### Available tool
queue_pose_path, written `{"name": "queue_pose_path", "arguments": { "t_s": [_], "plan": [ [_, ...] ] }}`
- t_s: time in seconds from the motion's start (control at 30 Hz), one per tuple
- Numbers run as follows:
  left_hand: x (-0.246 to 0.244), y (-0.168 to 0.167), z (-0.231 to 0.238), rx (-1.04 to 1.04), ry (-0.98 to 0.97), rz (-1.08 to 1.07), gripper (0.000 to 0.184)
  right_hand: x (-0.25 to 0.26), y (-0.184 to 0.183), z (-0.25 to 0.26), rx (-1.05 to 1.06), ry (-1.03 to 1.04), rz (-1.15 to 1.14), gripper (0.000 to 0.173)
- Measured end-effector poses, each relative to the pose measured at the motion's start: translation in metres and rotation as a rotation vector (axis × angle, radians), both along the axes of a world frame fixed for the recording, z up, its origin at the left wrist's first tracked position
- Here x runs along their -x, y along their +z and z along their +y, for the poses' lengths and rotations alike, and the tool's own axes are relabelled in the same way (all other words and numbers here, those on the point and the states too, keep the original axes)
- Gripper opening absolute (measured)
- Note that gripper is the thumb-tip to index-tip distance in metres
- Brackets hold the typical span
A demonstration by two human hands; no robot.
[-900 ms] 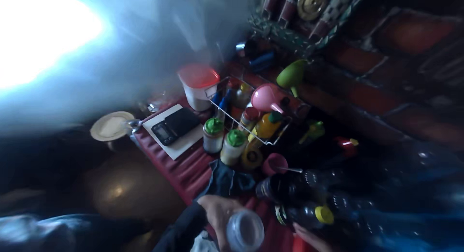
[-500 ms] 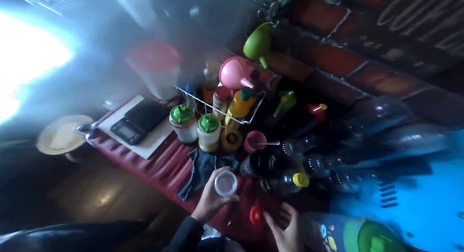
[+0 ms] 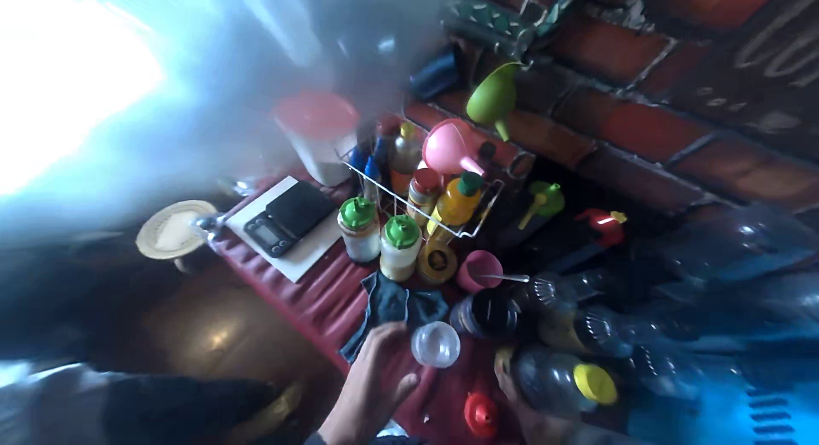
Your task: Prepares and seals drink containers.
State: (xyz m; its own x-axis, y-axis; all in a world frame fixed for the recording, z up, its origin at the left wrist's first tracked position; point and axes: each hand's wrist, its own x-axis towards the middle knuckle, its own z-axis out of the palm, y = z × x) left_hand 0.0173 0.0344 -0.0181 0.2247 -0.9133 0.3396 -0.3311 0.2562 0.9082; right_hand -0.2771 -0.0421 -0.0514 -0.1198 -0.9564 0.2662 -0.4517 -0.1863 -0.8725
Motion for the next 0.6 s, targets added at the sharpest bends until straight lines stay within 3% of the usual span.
{"name": "queue_pose_path", "arguments": {
  "t_s": [0.1,0.2,0.23,0.3,0.43,0.6],
  "plan": [
    [0.004,0.074,0.002,0.162,-0.105,-0.11,0.037,0.013,0.042,0.006,-0.09,0.346,-0.067,0.08],
    [0.023,0.14,-0.014,0.244,-0.328,-0.304,0.041,-0.02,0.14,0.018,-0.337,0.363,-0.051,0.074],
    [0.03,0.149,-0.02,0.256,-0.399,-0.382,0.043,-0.017,0.144,0.028,-0.29,0.416,-0.038,0.075],
    [0.038,0.149,-0.033,0.314,-0.499,-0.516,0.038,-0.013,0.142,0.038,-0.179,0.519,0.043,0.077],
    [0.035,0.13,-0.046,0.408,-0.547,-0.673,0.026,-0.002,0.129,0.039,-0.234,0.603,0.19,0.081],
    [0.023,0.109,-0.047,0.28,-0.315,-0.602,0.046,0.014,0.105,0.036,-0.33,0.63,0.323,0.095]
  ]
}}
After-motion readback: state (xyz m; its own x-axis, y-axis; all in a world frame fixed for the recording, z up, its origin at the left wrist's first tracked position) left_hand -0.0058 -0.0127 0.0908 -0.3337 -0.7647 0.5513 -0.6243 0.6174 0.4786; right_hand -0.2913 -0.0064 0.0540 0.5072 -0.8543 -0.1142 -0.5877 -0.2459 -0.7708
